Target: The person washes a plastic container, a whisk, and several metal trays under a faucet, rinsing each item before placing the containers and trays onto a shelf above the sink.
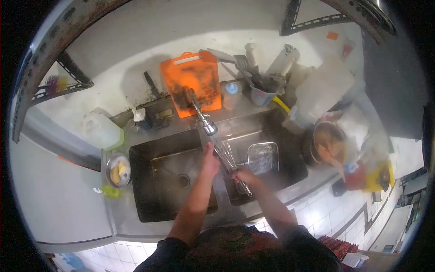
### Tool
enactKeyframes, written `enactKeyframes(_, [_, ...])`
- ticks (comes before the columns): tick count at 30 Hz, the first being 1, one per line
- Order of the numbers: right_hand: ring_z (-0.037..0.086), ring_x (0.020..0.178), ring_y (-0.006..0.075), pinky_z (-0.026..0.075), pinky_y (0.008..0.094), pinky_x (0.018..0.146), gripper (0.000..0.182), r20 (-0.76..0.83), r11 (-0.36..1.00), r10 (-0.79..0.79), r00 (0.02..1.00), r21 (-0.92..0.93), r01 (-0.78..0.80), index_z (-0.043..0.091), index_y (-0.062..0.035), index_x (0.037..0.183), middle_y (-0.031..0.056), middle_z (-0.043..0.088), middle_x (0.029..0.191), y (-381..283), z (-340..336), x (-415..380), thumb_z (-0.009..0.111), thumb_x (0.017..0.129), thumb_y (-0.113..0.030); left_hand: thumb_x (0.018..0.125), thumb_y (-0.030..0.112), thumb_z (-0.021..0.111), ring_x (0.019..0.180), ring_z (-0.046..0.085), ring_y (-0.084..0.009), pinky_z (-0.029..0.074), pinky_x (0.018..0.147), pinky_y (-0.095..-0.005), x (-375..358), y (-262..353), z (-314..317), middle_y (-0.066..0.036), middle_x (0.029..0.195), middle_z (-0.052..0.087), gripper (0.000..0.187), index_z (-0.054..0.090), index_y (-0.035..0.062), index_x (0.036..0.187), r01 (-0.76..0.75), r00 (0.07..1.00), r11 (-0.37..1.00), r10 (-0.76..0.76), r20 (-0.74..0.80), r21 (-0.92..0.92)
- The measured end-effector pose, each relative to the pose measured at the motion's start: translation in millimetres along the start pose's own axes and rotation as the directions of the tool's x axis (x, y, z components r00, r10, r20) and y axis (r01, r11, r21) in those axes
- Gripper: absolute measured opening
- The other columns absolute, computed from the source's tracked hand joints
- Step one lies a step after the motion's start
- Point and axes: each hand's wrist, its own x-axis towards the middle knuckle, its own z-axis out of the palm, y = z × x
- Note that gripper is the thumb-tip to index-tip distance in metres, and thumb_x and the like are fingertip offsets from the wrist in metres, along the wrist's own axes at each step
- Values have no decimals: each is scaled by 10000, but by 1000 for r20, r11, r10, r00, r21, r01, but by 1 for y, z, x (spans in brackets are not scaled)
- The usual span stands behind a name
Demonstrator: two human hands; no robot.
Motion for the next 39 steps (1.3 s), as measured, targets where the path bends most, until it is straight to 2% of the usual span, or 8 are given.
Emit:
enactKeyframes(5, [525,553,134,496,303,560,99,365,919,-46,930,381,-104,572,-36,759,52,534,653,5,-12,6,598,702,-113,893,298,656,1064,530,-192,458,867,-419,-24,21,16,26,1123,539,363,493,177,1194,-45,997,998,47,55,-33])
enactKeyframes(8, [532,561,139,503,313,572,117,379,923,181,908,254,-290,586,-40,756,52,528,649,-8,-12,14,600,748,-156,892,275,663,1026,546,-191,473,826,-425,-9,16,-6,18,1098,557,337,494,172,1164,-70,996,995,74,57,-68])
enactKeyframes(14, [526,490,167,449,319,464,266,-172,951,-178,969,-284,124,623,-53,891,52,583,665,-13,19,60,637,789,-298,909,290,632,915,586,-223,477,813,-426,8,15,-15,-39,1010,599,331,493,171,1184,-13,996,999,10,-92,-34])
enactKeyframes(19, [532,493,146,428,297,457,255,-112,997,-75,991,-37,71,633,-53,838,48,589,627,-33,15,46,632,790,-304,906,262,625,907,595,-250,487,811,-425,-10,24,22,-62,997,597,331,473,179,1188,166,984,926,-136,113,-339])
enactKeyframes(23, [535,495,145,421,292,465,270,-45,998,-57,997,-34,55,634,-59,707,48,599,614,-24,-6,33,634,795,-315,896,206,636,1051,572,-230,476,880,-405,7,-5,24,-53,1119,589,319,487,137,1169,85,982,974,-46,183,-210])
enactKeyframes(31, [594,638,158,454,297,581,173,229,998,-21,973,57,8,625,-35,831,67,617,699,-31,-2,45,670,821,-201,854,206,702,1101,519,-229,470,876,-432,13,-13,9,-76,1189,510,585,371,117,1328,-195,979,978,198,44,-71])
enactKeyframes(34, [588,670,161,462,309,613,187,120,982,-120,986,160,100,634,-47,899,50,620,732,-54,20,39,691,821,-208,885,273,668,1086,517,-213,472,866,-408,15,-2,4,-90,1194,521,539,405,92,1320,-271,962,929,255,93,253])
enactKeyframes(39, [586,711,166,467,315,657,236,-51,913,-212,976,345,217,611,-48,1014,35,625,803,-34,14,66,704,823,-152,949,390,543,1150,495,-224,422,957,-385,23,2,-14,-110,1260,521,514,448,65,1335,87,994,950,-104,45,299])
